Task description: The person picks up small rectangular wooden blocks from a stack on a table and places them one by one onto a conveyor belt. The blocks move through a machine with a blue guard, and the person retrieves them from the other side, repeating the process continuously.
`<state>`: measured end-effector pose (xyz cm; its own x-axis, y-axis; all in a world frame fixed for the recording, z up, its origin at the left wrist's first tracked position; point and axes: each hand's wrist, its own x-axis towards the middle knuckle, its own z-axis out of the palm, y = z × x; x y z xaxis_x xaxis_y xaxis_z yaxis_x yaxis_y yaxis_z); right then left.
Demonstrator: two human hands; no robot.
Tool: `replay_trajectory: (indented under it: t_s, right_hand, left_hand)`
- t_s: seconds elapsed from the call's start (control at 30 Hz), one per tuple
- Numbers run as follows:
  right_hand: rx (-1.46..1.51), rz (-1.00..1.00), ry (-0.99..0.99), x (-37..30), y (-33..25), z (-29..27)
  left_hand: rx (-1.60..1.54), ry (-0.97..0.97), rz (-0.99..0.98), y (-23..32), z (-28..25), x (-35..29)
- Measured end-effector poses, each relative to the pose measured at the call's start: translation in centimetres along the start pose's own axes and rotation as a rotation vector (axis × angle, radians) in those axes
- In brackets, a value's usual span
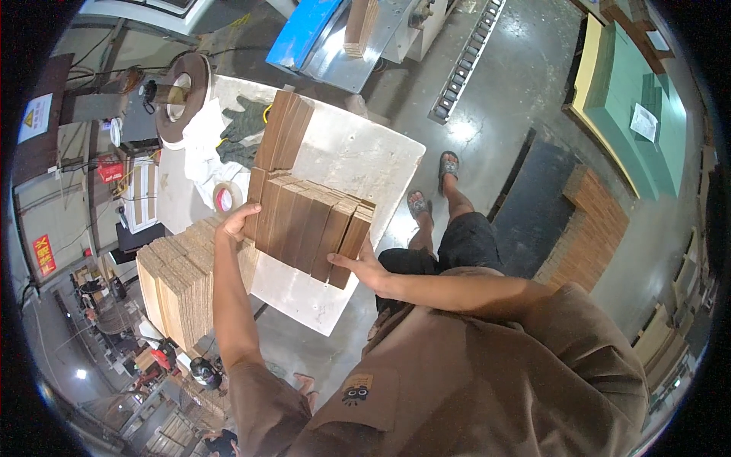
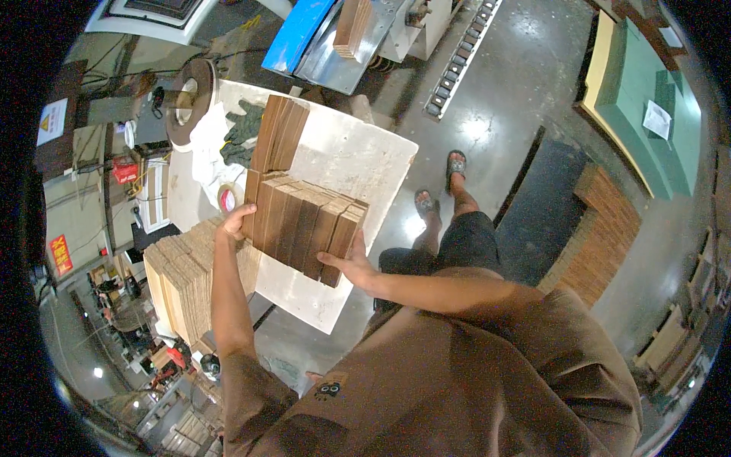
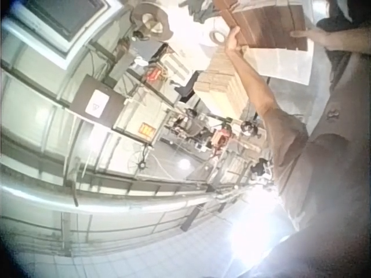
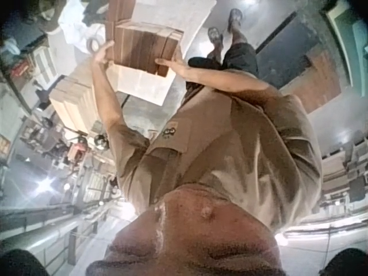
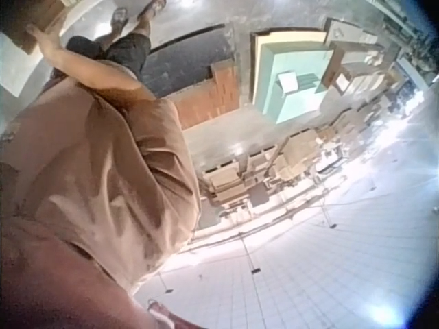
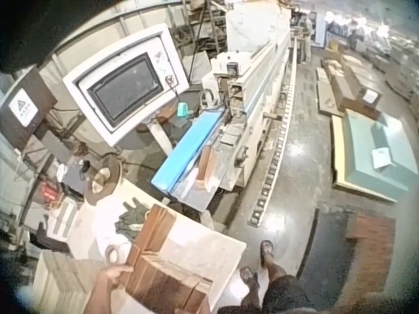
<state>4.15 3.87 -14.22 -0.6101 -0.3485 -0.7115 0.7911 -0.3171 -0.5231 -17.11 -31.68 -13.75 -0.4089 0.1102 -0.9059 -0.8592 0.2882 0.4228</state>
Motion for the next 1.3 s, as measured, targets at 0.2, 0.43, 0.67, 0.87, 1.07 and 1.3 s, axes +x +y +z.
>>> replay_trajectory:
  t_s: [0.2, 0.43, 0.67, 0.87, 1.07, 1.3]
  right_hand:
    - [0.093, 0.022, -0.002, -2.4, -1.8, -0.8]
    - [0.156, 0.066, 0.041, -4.7, 0.3, -3.1]
    - [0.254, -0.043, 0.104, -4.9, 1.2, -4.5]
    - [0.263, -0.081, 0.158, -4.9, -1.3, -5.4]
    - [0.236, -0.138, 0.207, -4.6, -2.7, -6.2]
    - [0.151, -0.226, 0.194, -3.3, -3.4, -6.7]
  left_hand:
    - [-0.055, -0.022, 0.003, -0.1, 2.9, -1.7]
    - [0.032, -0.135, 0.104, 0.3, 6.8, -0.1]
    - [0.04, -0.236, 0.108, 4.8, 12.4, -0.5]
    - [0.15, -0.134, 0.133, 7.2, 14.0, 0.4]
    - [0.124, -0.192, 0.157, 8.1, 14.2, 1.7]
    - [0.271, -0.083, 0.185, 9.1, 14.2, 0.4]
